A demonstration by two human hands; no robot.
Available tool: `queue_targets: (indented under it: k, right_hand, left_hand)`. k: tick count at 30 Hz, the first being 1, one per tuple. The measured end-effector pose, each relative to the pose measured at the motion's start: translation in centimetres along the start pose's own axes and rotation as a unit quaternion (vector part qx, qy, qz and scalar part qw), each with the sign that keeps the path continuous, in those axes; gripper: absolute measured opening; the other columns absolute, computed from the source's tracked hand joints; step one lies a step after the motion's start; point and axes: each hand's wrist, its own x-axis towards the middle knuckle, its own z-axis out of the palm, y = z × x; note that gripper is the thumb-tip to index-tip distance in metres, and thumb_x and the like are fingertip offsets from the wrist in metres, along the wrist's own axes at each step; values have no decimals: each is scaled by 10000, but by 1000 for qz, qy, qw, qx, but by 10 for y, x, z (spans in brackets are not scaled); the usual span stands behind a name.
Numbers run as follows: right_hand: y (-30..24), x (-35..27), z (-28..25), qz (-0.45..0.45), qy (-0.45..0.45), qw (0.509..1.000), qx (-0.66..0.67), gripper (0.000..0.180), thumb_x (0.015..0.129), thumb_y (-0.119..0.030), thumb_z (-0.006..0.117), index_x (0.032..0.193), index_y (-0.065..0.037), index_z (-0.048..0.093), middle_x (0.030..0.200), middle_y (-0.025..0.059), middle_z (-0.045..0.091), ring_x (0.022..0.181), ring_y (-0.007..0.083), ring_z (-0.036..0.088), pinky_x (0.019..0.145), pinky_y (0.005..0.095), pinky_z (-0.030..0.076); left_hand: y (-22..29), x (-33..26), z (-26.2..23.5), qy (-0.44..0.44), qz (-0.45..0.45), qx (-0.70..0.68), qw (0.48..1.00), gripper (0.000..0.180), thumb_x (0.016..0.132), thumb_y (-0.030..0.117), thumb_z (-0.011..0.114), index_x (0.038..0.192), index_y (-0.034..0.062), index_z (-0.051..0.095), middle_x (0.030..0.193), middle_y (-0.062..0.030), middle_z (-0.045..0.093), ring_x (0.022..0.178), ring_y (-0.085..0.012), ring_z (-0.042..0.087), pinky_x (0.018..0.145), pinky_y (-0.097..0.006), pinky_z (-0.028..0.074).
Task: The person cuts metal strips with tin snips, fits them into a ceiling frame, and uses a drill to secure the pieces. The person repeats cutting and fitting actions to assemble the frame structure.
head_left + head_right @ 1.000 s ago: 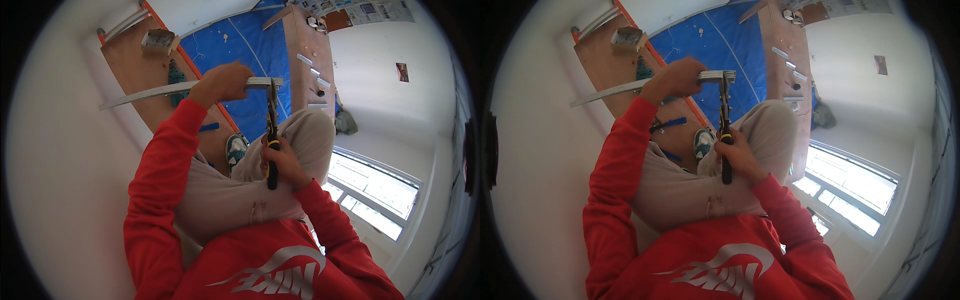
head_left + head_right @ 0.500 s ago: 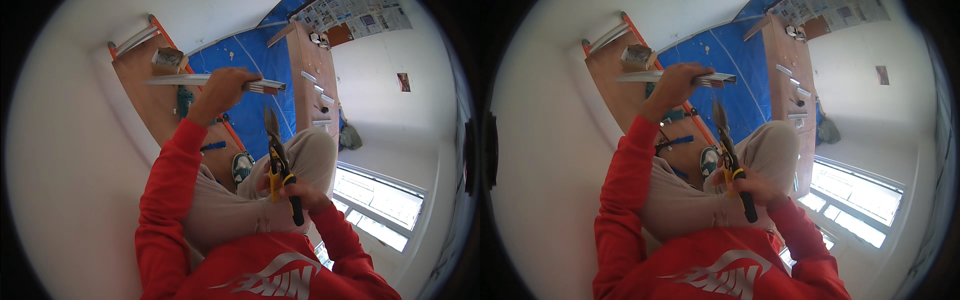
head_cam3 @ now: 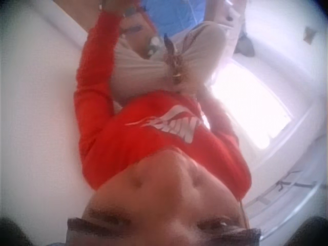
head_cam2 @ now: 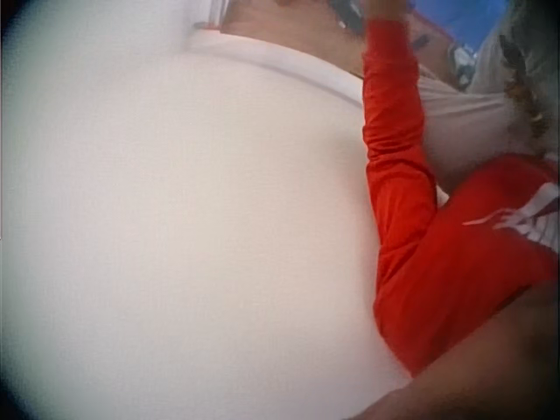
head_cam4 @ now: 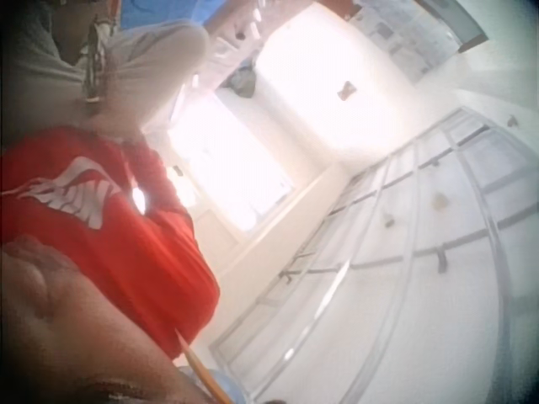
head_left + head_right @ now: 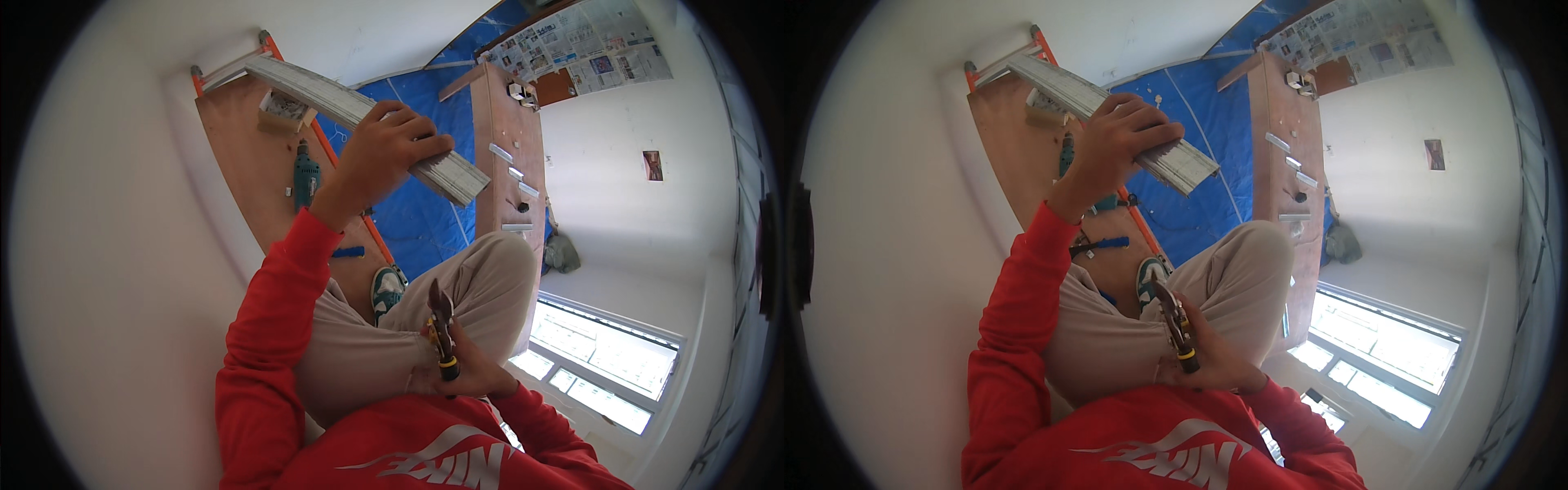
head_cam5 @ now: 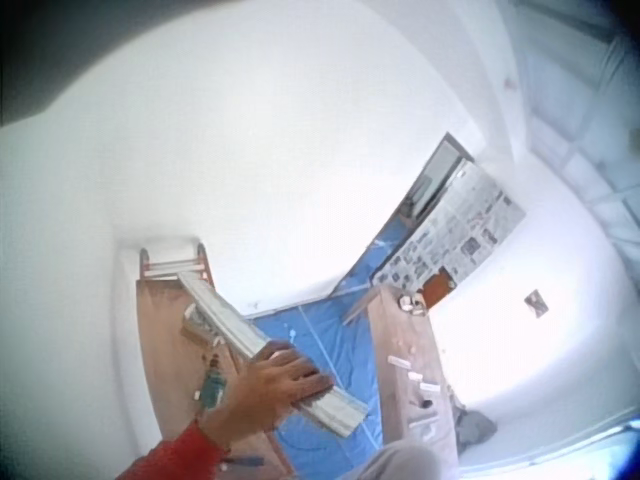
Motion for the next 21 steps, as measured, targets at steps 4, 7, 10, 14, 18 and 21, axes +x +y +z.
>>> queue_targets:
  k: [4,7,10,14,18,21]
  right_hand:
    - [-7,-9,-7,-125,26,992,-14,1152,686,-131,766,1633,-53,115,1336,117,517,1276,262,531,1115,422,396]
    - [-21,-38,-35,-129,58,985,95,1039,688,-205,784,1564,-24,254,1288,137,529,1233,267,528,1049,389,415]
    - [-39,-68,-66,-11,65,994,-85,950,625,-169,756,1484,-20,377,1184,137,583,1136,277,582,999,384,445]
    - [-53,-81,-85,58,-24,989,-136,952,645,-142,759,1504,-41,360,1162,139,597,1080,290,600,975,388,469]
    - [-62,-84,-96,68,-37,986,-148,951,684,-126,758,1527,-57,324,1180,129,590,1103,273,589,976,391,471]
    - [-70,-83,-103,68,-76,986,-134,932,696,-123,748,1518,-55,315,1152,123,583,1096,252,580,978,396,474]
  left_hand:
    - [9,2,-7,14,14,-10,1000,267,764,141,804,1017,184,729,975,42,710,973,-198,676,993,-410,495]
    - [13,1,-12,23,15,-6,1000,247,784,149,793,1018,188,727,966,37,708,983,-185,675,997,-407,496]
    - [22,0,-12,27,37,-28,999,240,791,154,784,1019,197,722,986,42,708,1005,-178,675,1012,-404,494]
    - [36,-1,-6,28,75,-20,997,244,806,174,774,1037,219,711,1031,58,706,1042,-164,670,1036,-419,485]
    - [44,-5,-4,24,81,-24,996,242,818,202,768,1049,239,704,1052,69,704,1068,-150,663,1045,-429,478]
    - [47,-8,-5,18,85,-23,996,244,823,217,767,1056,247,701,1063,75,704,1081,-143,660,1046,-424,472]
